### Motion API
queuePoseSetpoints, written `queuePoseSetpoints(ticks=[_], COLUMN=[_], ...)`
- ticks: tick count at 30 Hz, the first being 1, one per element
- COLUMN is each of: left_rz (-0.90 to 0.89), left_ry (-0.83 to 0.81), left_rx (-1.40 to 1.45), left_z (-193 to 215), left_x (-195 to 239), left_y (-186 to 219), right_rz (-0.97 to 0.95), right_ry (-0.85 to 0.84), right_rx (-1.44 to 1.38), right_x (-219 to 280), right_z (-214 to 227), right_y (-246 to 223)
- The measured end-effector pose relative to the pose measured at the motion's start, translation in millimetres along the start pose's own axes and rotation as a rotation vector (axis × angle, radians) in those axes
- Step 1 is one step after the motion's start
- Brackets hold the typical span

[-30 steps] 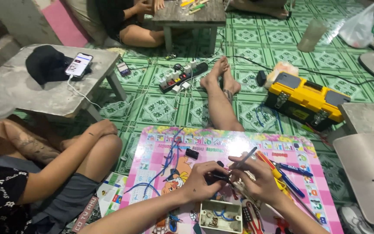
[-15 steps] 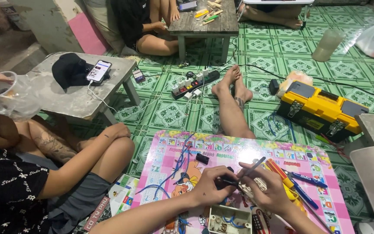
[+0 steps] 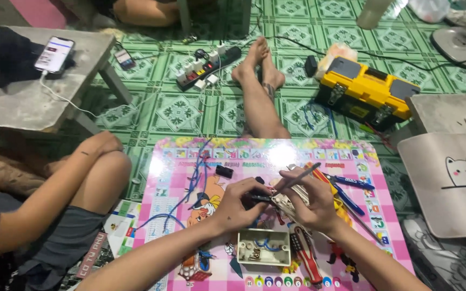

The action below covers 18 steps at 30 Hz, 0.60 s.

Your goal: The person sits on the floor and assembles a small electronic device using a screwdriver. They manipulate wires and components inside a small box, occasionally picking up and setting down tools.

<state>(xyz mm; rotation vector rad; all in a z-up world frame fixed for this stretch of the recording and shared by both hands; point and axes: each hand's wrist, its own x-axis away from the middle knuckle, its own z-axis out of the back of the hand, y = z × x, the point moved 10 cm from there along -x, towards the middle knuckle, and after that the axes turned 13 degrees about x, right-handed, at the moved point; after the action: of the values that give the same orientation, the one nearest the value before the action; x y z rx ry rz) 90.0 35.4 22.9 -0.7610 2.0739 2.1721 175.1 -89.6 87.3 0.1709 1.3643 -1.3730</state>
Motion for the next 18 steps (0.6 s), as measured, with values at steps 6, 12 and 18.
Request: queuePoseSetpoints(ticks=[6, 12, 18], left_rz=[0.034, 0.017, 0.003], left_ry=[-0.016, -0.011, 0.013], left_rx=[0.012, 0.001, -0.009], left_z=[-2.3, -1.5, -0.9], left_x=[1.1, 1.0, 0.9], left_y=[-3.1, 0.8, 1.9], right_rz=[-0.008, -0.025, -0.047], right_ry=[-0.021, -0.045, -0.054], right_rx=[0.032, 0.053, 0.004], right_x=[0.0, -1.9, -3.3], right_z=[-4.3, -5.6, -5.8], right_y=[-0.3, -0.5, 2.0])
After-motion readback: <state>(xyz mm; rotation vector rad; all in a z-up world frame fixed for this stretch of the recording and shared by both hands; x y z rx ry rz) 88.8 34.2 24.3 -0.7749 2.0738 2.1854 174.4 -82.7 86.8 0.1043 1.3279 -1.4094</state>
